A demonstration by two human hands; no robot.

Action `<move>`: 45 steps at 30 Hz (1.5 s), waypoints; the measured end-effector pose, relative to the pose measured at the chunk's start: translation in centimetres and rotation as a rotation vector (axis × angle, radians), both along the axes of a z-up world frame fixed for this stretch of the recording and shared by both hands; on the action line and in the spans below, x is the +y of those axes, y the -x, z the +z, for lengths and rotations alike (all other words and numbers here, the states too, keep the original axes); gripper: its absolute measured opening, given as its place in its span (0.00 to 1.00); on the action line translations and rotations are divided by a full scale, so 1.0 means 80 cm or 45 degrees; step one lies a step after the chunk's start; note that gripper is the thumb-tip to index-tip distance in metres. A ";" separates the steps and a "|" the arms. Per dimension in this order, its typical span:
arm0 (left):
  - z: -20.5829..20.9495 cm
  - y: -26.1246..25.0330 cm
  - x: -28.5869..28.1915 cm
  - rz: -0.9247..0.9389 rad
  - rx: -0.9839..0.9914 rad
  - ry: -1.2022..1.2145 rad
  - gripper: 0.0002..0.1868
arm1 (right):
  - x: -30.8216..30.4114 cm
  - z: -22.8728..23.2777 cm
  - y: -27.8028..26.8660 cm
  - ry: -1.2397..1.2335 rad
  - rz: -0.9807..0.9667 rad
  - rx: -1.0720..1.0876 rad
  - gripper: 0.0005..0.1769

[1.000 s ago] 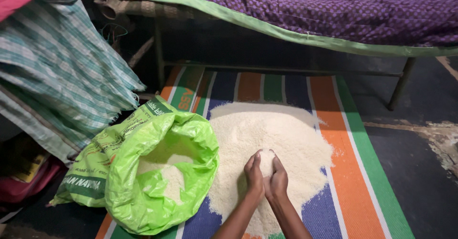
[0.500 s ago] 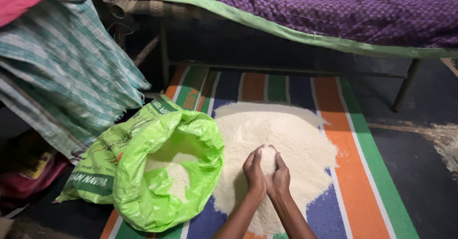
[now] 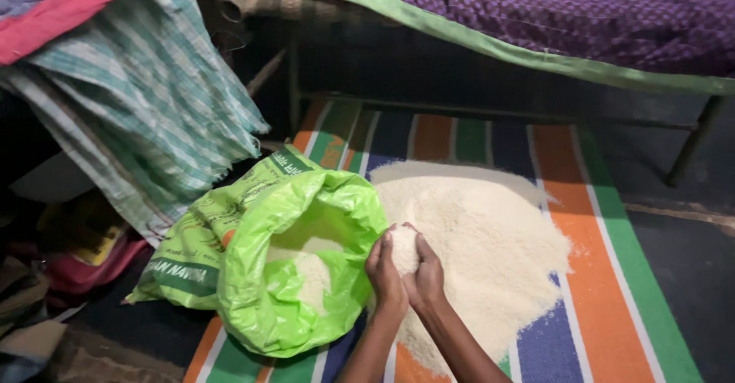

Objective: The person scoops white rice from a green sack onto a striped mat on the floor. They then use their hands to spread and sift through the rice pile, likely to remove impurities or check quality.

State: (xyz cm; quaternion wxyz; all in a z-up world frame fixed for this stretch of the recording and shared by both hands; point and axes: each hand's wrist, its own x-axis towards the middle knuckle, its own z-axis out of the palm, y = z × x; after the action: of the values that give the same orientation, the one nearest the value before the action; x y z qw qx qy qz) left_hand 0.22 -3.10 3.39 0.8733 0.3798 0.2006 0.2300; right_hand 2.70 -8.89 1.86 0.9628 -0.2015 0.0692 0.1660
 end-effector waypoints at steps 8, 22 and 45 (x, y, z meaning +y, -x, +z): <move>-0.012 0.022 0.081 0.253 0.079 0.080 0.19 | 0.088 -0.015 0.010 -0.069 0.263 0.031 0.19; -0.106 -0.040 0.239 0.038 0.195 0.296 0.28 | 0.185 -0.027 -0.065 0.741 0.642 -0.003 0.22; -0.068 0.079 -0.048 -0.193 0.068 -1.822 0.38 | -0.286 -0.164 -0.009 2.540 -0.934 -0.540 0.18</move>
State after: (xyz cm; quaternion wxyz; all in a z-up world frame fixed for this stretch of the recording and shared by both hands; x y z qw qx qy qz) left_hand -6.09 -6.93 -2.04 0.4188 0.8773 -0.0050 0.2344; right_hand 3.46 -31.75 -11.28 0.3484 -0.8855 0.0611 -0.3013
